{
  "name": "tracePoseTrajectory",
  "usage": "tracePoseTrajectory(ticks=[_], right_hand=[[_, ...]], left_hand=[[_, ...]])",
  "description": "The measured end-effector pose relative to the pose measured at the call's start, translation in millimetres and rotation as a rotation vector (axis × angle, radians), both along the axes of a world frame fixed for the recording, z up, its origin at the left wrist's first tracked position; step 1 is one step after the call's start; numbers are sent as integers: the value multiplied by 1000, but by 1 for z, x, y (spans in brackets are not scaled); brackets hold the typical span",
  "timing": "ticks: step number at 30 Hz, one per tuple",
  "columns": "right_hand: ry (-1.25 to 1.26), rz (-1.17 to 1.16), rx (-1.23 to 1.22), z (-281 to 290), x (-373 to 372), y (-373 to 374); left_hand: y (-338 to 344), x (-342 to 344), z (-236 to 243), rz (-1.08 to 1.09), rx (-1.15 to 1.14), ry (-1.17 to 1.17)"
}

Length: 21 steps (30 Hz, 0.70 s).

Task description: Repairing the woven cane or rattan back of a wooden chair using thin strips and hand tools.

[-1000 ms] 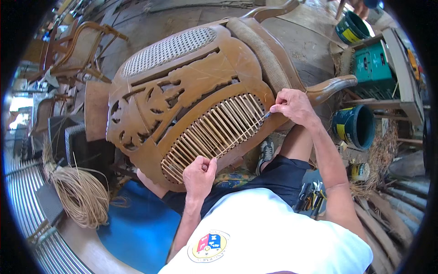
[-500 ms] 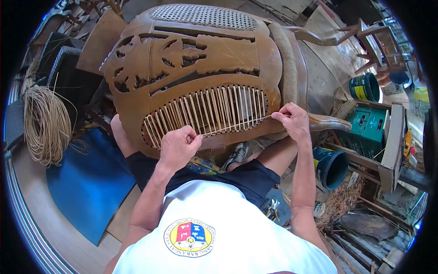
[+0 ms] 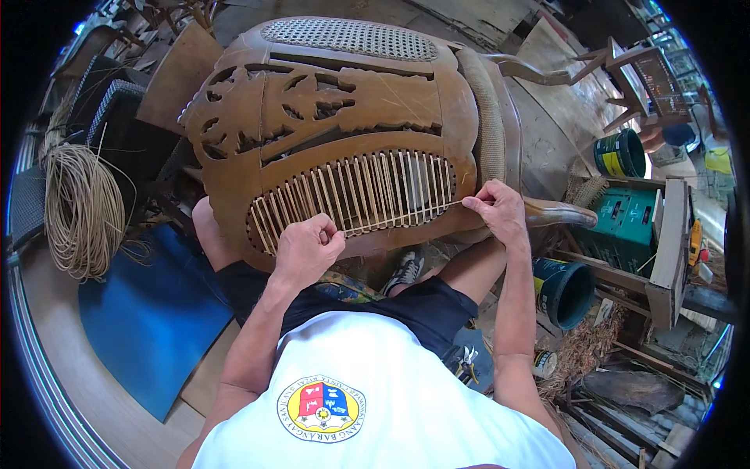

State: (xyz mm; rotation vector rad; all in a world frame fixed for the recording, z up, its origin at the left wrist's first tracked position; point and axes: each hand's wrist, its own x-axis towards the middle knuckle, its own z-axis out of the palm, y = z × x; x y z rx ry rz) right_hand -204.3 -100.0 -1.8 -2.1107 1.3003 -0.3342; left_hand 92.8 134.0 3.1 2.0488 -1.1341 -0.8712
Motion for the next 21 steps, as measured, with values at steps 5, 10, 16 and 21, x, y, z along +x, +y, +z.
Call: tracePoseTrajectory(ticks=[5, 10, 16, 21], right_hand=[[-1, 21, 19, 3, 2, 0], [-37, -34, 52, 6, -8, -1], [-35, 29, 2, 2, -6, -3], [-96, 13, -85, -3, -13, -4]], left_hand=[[1, 4, 1, -10, -16, -43], [-4, -4, 1, -61, -5, -52], [-1, -6, -8, 14, -27, 19], [-13, -8, 0, -31, 15, -17]])
